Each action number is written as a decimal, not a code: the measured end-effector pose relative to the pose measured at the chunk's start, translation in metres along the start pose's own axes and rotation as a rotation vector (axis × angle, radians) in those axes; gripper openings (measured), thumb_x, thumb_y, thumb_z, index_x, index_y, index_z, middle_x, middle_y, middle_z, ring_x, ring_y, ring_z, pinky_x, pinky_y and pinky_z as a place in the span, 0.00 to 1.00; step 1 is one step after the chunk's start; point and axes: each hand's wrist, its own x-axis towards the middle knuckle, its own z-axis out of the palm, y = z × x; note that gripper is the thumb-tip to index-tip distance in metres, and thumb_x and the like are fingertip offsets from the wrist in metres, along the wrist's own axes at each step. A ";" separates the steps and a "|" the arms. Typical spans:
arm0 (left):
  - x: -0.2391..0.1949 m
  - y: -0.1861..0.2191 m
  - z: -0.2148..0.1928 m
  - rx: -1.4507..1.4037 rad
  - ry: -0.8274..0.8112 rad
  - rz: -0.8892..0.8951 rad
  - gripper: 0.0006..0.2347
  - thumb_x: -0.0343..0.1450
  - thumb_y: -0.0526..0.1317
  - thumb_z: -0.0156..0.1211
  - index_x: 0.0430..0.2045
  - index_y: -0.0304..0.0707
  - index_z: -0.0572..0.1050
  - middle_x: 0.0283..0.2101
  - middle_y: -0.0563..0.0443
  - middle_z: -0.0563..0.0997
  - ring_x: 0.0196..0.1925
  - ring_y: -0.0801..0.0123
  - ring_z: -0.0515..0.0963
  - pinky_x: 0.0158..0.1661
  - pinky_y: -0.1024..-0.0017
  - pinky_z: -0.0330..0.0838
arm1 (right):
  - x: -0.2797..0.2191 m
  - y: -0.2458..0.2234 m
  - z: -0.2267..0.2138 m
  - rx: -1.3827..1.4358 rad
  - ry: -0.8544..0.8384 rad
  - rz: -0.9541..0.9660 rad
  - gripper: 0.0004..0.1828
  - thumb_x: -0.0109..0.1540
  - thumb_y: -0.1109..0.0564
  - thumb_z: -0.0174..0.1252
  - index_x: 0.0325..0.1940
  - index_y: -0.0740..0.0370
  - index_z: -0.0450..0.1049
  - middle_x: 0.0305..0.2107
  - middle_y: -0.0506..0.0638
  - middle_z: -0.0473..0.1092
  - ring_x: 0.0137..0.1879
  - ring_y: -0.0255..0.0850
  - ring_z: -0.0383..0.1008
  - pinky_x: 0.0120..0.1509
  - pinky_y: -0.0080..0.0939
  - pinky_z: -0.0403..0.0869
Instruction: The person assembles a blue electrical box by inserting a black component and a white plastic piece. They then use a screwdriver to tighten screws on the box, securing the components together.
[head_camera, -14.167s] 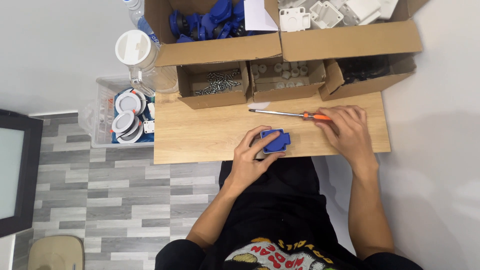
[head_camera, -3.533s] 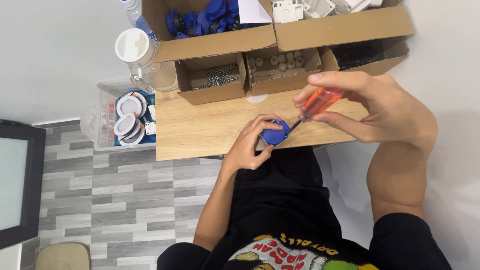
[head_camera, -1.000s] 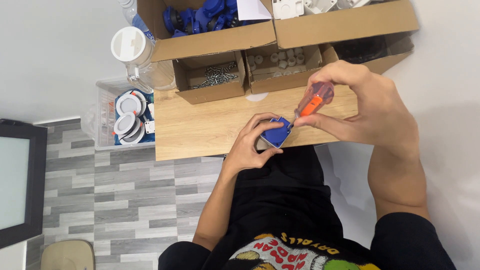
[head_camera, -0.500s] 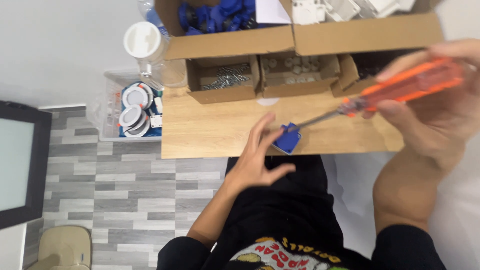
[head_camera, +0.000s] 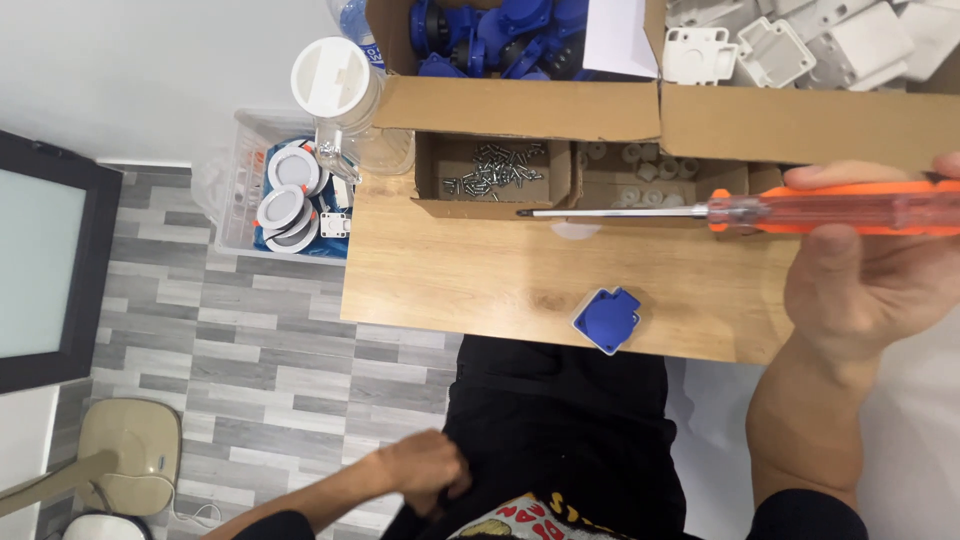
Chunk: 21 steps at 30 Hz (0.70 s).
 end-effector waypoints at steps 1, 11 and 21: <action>-0.004 0.002 0.012 -0.001 -0.032 0.036 0.13 0.54 0.46 0.62 0.30 0.56 0.83 0.32 0.57 0.86 0.34 0.50 0.85 0.27 0.56 0.74 | 0.006 -0.005 0.010 -0.067 -0.007 -0.030 0.27 0.78 0.61 0.51 0.78 0.67 0.48 0.55 0.88 0.66 0.40 0.75 0.75 0.53 0.68 0.78; 0.005 -0.016 0.069 -0.016 0.175 0.155 0.08 0.59 0.42 0.61 0.14 0.37 0.73 0.26 0.49 0.80 0.23 0.47 0.79 0.22 0.56 0.68 | 0.027 -0.006 0.054 -0.089 -0.090 0.008 0.23 0.78 0.56 0.55 0.68 0.61 0.50 0.47 0.78 0.72 0.47 0.70 0.83 0.49 0.53 0.81; 0.008 -0.015 0.030 0.002 0.193 0.063 0.07 0.64 0.41 0.60 0.15 0.43 0.75 0.26 0.50 0.82 0.24 0.49 0.80 0.24 0.57 0.69 | 0.018 0.022 0.082 -0.059 -0.195 -0.151 0.24 0.74 0.65 0.60 0.65 0.62 0.52 0.48 0.79 0.74 0.54 0.71 0.83 0.55 0.59 0.87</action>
